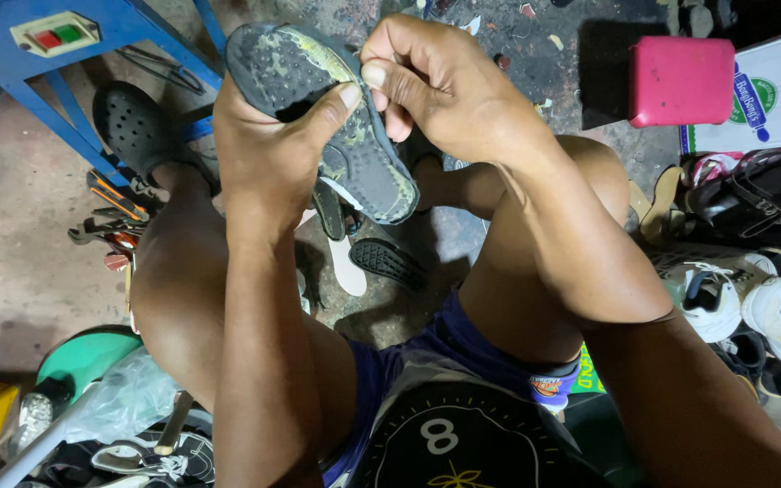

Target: The person sits on the floor of a shoe repair shop and uses scissors to trim and cut away old worn sole material from a sandal sole, working around the edge. They then peel remaining residue off the sole by hand, turning the sole to reach different sections.

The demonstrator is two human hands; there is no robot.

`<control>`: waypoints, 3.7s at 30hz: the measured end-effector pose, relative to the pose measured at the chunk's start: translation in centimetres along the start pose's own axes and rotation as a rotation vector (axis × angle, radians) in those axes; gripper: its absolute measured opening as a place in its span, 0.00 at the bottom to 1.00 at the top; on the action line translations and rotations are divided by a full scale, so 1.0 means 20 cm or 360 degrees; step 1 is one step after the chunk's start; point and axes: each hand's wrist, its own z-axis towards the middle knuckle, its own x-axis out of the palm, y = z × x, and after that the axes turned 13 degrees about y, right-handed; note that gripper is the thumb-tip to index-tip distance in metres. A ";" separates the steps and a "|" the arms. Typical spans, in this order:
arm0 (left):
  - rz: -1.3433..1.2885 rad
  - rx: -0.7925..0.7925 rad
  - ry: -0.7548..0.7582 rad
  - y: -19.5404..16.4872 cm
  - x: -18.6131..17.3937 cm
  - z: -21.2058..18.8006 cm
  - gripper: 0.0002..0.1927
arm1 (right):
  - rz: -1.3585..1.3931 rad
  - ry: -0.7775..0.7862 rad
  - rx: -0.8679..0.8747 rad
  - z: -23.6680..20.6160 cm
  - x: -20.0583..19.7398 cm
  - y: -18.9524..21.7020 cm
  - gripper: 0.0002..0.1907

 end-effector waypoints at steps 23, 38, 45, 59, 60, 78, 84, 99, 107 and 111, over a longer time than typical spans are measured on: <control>0.0696 0.0167 -0.0362 0.04 0.04 0.00 0.17 | -0.1256 -0.0504 -0.0320 -0.01 0.11 0.02 0.05; 0.0436 0.0196 -0.0304 0.03 -0.02 0.00 0.14 | 0.0041 -0.0192 -0.0155 0.04 0.06 -0.02 0.04; 0.0425 0.0193 -0.0486 0.05 -0.02 0.01 0.15 | -0.0790 -0.0348 -0.0321 0.02 0.09 0.03 0.11; 0.0389 0.0267 -0.0528 0.08 -0.09 0.04 0.16 | -0.0533 -0.0153 -0.0122 0.02 0.05 -0.01 0.02; 0.0333 0.0271 -0.0544 0.08 -0.10 0.04 0.17 | -0.0538 -0.0127 -0.0142 0.02 0.05 0.00 0.03; -0.0549 -0.0074 -0.0797 0.10 -0.18 0.04 0.30 | -0.0429 -0.0444 -0.0183 0.01 0.02 -0.07 0.06; -0.0004 -0.0285 -0.0674 0.19 -0.06 0.06 0.27 | -0.0456 -0.0671 -0.0199 0.05 0.00 -0.15 0.05; -0.0047 -0.0429 -0.0422 0.23 0.11 0.14 0.13 | -0.0701 -0.0768 -0.0162 0.02 -0.03 -0.20 0.04; 0.0031 -0.0397 -0.0567 0.24 0.11 0.17 0.05 | -0.0714 -0.0701 -0.0135 -0.01 -0.05 -0.17 0.07; 0.0170 -0.0133 -0.0536 0.24 0.11 0.17 0.10 | -0.0765 -0.0685 -0.0260 -0.02 -0.04 -0.16 0.07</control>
